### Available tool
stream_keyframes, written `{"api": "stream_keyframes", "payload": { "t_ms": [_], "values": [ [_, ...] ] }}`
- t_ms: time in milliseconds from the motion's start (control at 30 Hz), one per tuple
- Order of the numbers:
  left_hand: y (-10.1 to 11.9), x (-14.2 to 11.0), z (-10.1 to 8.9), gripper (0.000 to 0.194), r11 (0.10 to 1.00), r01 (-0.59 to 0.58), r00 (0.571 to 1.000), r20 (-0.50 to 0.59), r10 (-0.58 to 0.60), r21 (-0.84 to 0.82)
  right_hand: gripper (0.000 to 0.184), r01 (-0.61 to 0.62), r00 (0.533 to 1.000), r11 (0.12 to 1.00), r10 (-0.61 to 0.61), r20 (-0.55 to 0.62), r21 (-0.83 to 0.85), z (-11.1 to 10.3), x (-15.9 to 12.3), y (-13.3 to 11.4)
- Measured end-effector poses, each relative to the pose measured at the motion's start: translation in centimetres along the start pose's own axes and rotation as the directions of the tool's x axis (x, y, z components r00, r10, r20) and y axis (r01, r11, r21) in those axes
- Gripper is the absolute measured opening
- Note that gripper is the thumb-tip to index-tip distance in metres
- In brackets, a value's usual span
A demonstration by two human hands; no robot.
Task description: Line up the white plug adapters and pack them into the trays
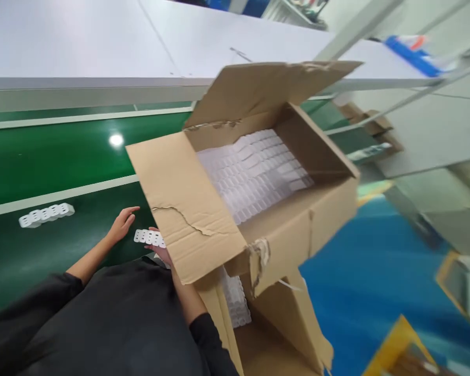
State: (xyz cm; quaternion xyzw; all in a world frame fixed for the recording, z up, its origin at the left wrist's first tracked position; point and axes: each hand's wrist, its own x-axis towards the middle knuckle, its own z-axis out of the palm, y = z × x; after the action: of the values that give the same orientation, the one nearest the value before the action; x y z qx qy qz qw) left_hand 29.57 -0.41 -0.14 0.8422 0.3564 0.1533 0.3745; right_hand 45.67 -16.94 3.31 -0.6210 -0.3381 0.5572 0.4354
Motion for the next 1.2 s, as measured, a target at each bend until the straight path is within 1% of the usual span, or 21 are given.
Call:
{"api": "stream_keyframes", "payload": {
  "t_ms": [33, 100, 133, 200, 267, 367, 533, 633, 733, 833, 933, 1067, 1133, 1200],
  "values": [
    [0.2, -1.0, -1.0, 0.053, 0.999, -0.043, 0.999, 0.006, 0.043, -0.013, 0.042, -0.011, 0.998, 0.996, 0.005, 0.066, 0.088, 0.9, 1.7, 0.6],
    [0.5, -3.2, -2.5, 0.059, 0.994, -0.108, 0.994, 0.018, 0.109, -0.022, 0.047, -0.052, 0.983, 0.968, 0.006, 0.181, 0.247, 2.8, 4.2, 1.8],
    [0.6, -4.3, -2.8, 0.064, 0.992, -0.125, 0.992, 0.024, 0.125, -0.019, 0.049, -0.080, 0.974, 0.948, 0.008, 0.228, 0.308, 3.7, 5.1, 2.4],
    [0.4, -6.0, -3.0, 0.073, 0.993, -0.122, 0.992, 0.029, 0.122, -0.002, 0.050, -0.149, 0.950, 0.905, 0.020, 0.311, 0.398, 5.8, 6.2, 3.5],
    [-0.3, -7.4, -2.8, 0.076, 0.996, -0.080, 0.997, 0.019, 0.080, 0.028, 0.051, -0.228, 0.921, 0.862, 0.039, 0.388, 0.453, 7.8, 6.8, 4.5],
    [-1.6, -9.2, -2.5, 0.071, 0.997, 0.006, 1.000, -0.013, -0.005, 0.078, 0.049, -0.340, 0.871, 0.800, 0.071, 0.486, 0.494, 10.1, 7.4, 5.7],
    [-3.5, -11.3, -3.0, 0.060, 0.980, 0.142, 0.989, -0.056, -0.135, 0.140, 0.040, -0.503, 0.769, 0.725, 0.127, 0.626, 0.471, 12.3, 8.7, 6.3],
    [-4.6, -12.0, -3.2, 0.054, 0.963, 0.214, 0.976, -0.081, -0.204, 0.162, 0.034, -0.564, 0.715, 0.704, 0.156, 0.681, 0.432, 13.1, 9.6, 6.2],
    [-5.6, -12.6, -3.2, 0.052, 0.949, 0.257, 0.965, -0.094, -0.244, 0.181, 0.034, -0.602, 0.669, 0.701, 0.183, 0.721, 0.381, 13.5, 10.3, 6.3],
    [-6.3, -13.1, -3.2, 0.051, 0.938, 0.279, 0.960, -0.098, -0.264, 0.207, 0.035, -0.619, 0.641, 0.709, 0.207, 0.739, 0.338, 13.6, 10.8, 6.6],
    [-6.5, -13.3, -3.0, 0.053, 0.930, 0.276, 0.961, -0.091, -0.261, 0.242, 0.037, -0.616, 0.646, 0.718, 0.226, 0.729, 0.324, 13.5, 11.0, 7.0],
    [-6.3, -12.8, -2.6, 0.056, 0.917, 0.261, 0.965, -0.074, -0.250, 0.303, 0.039, -0.612, 0.658, 0.731, 0.259, 0.707, 0.302, 13.1, 10.9, 7.5],
    [-6.1, -12.5, -2.3, 0.057, 0.910, 0.248, 0.969, -0.062, -0.241, 0.334, 0.041, -0.613, 0.656, 0.742, 0.287, 0.698, 0.271, 12.4, 11.0, 7.7],
    [-6.0, -12.3, -1.9, 0.056, 0.902, 0.232, 0.972, -0.048, -0.230, 0.363, 0.042, -0.612, 0.656, 0.757, 0.325, 0.682, 0.228, 11.3, 11.2, 7.7]
  ]
}}
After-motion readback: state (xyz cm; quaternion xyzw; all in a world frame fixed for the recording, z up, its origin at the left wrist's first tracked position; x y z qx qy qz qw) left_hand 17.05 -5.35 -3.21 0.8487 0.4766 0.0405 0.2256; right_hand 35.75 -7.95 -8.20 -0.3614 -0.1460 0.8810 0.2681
